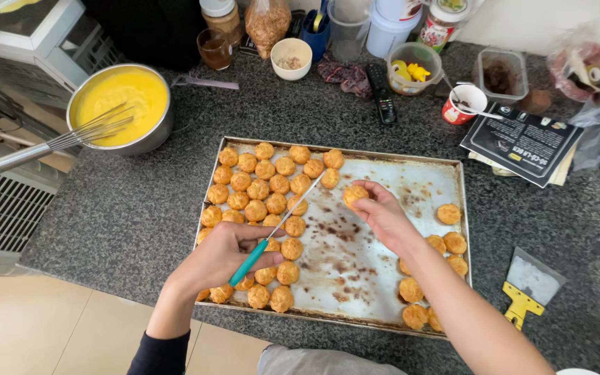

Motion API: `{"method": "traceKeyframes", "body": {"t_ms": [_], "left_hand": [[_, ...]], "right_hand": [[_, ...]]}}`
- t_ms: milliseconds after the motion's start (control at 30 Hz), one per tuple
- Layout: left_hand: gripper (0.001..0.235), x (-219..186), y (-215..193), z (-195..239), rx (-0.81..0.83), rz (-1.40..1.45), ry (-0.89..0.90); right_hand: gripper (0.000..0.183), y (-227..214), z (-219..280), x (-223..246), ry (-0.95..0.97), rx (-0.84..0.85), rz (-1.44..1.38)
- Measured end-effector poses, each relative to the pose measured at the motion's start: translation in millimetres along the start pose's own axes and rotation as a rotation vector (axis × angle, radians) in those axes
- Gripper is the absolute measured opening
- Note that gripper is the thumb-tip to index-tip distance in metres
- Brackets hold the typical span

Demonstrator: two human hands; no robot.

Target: The person uses a knife to cut small round pastries on a baking tray one by one. After cutting, the person opens a display refrigerator and retrieves a yellow piping bag.

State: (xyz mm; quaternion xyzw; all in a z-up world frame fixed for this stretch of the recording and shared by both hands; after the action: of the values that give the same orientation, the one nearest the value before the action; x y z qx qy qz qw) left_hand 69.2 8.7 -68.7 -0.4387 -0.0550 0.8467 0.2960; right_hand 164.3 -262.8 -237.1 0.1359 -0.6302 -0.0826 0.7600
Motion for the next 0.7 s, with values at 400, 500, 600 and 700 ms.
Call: {"method": "traceKeyframes", "body": {"t_ms": [400, 500, 600, 700], "left_hand": [[0.051, 37, -3, -25, 0.001, 0.036, -0.102], [0.051, 38, -1, -30, 0.017, 0.023, -0.115], [0.051, 37, 0, -32, -0.002, -0.031, -0.118], [0.051, 28, 8, -39, 0.024, -0.072, -0.036]], "right_hand": [[0.058, 20, -33, -73, -0.149, -0.26, 0.733], [0.057, 12, -34, -83, -0.104, -0.266, 0.583], [0.043, -20, -26, -83, -0.023, -0.257, 0.497], [0.026, -75, -7, -31, -0.259, -0.206, 0.689]]}}
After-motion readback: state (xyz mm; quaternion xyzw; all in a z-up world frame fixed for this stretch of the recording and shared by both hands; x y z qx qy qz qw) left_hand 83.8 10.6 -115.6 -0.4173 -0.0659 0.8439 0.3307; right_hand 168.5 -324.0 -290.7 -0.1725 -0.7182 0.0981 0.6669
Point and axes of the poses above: each hand's wrist, its own z-axis away from the middle knuckle, its own y-axis out of the palm, x = y × z, the point moved 8 cm from there along -z, towards the middle knuckle, and after that the axes turned 14 degrees about -y, right-handed, at the moved point
